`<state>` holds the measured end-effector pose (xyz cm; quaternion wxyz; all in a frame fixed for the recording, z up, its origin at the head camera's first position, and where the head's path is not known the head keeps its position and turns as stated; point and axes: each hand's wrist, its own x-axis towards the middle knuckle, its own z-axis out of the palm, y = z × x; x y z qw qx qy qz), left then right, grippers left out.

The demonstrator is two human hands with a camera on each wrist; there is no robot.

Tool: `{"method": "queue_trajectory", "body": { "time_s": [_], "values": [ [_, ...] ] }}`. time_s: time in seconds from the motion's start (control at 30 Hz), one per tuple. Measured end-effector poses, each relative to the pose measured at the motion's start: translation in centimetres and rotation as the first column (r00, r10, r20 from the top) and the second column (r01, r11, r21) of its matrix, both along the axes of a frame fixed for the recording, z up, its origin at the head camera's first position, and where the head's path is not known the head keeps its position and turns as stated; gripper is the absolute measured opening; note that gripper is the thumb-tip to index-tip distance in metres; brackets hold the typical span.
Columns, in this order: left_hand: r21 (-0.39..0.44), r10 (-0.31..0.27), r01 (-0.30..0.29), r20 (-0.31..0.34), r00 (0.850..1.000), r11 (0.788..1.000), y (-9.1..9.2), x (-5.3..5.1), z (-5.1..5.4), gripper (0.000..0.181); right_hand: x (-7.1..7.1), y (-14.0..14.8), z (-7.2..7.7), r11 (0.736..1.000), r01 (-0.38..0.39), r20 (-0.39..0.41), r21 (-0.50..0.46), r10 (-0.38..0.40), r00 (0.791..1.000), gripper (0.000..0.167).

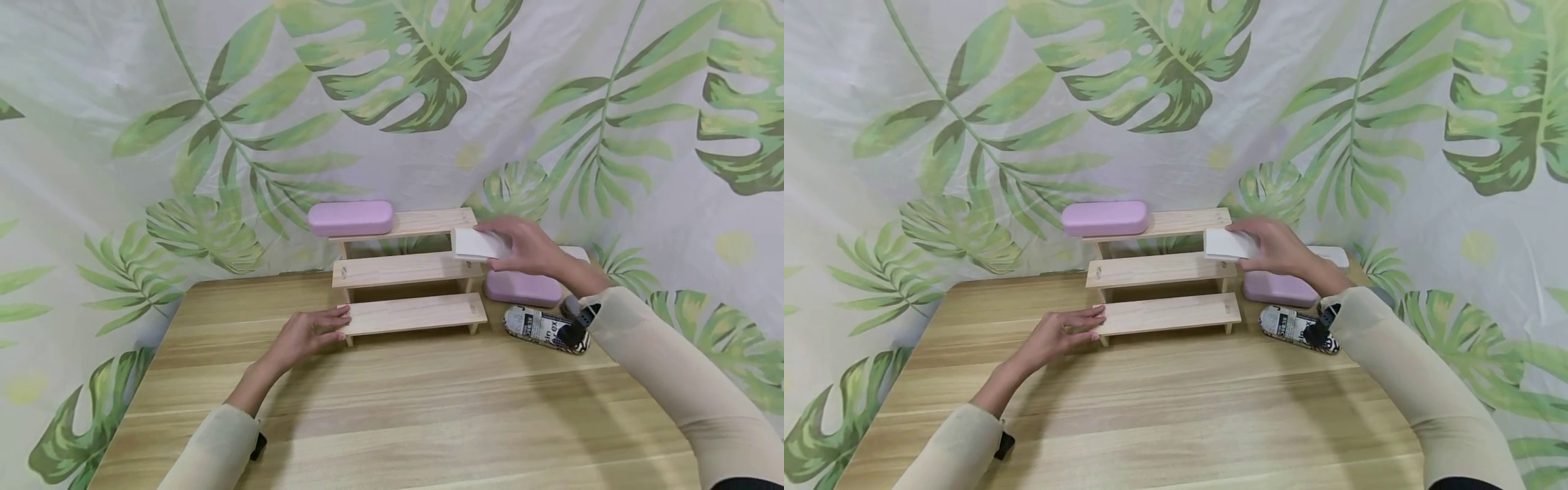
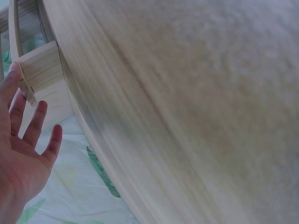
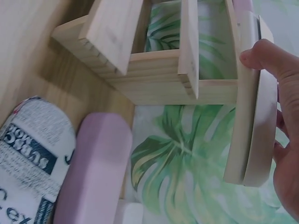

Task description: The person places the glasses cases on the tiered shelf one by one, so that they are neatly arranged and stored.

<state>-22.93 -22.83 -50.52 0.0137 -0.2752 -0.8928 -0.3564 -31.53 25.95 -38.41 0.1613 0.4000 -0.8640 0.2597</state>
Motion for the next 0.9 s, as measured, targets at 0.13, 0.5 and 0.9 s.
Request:
{"method": "queue_trajectory", "body": {
  "time_s": [0.13, 0.5, 0.9],
  "values": [
    [-0.001, 0.0, 0.0, -0.005, 1.0, 1.0, 0.0, -0.1, 0.0, 0.037, -0.6, -0.8, 0.7, 1.0, 0.004, 0.009, -0.003, -0.004, 1.0, 0.066],
    [0.005, -0.004, 0.004, -0.009, 1.0, 1.0, 0.0, -0.2, 0.1, 0.037, -2.3, -2.3, 1.7, 0.999, 0.037, 0.03, 0.034, -0.038, 0.999, 0.066],
    [0.0, -0.02, 0.02, -0.053, 0.998, 1.0, 0.1, -0.1, 0.0, 0.037, -4.0, -3.7, 2.1, 0.999, 0.038, 0.049, 0.015, -0.039, 0.998, 0.063]
  ]
}}
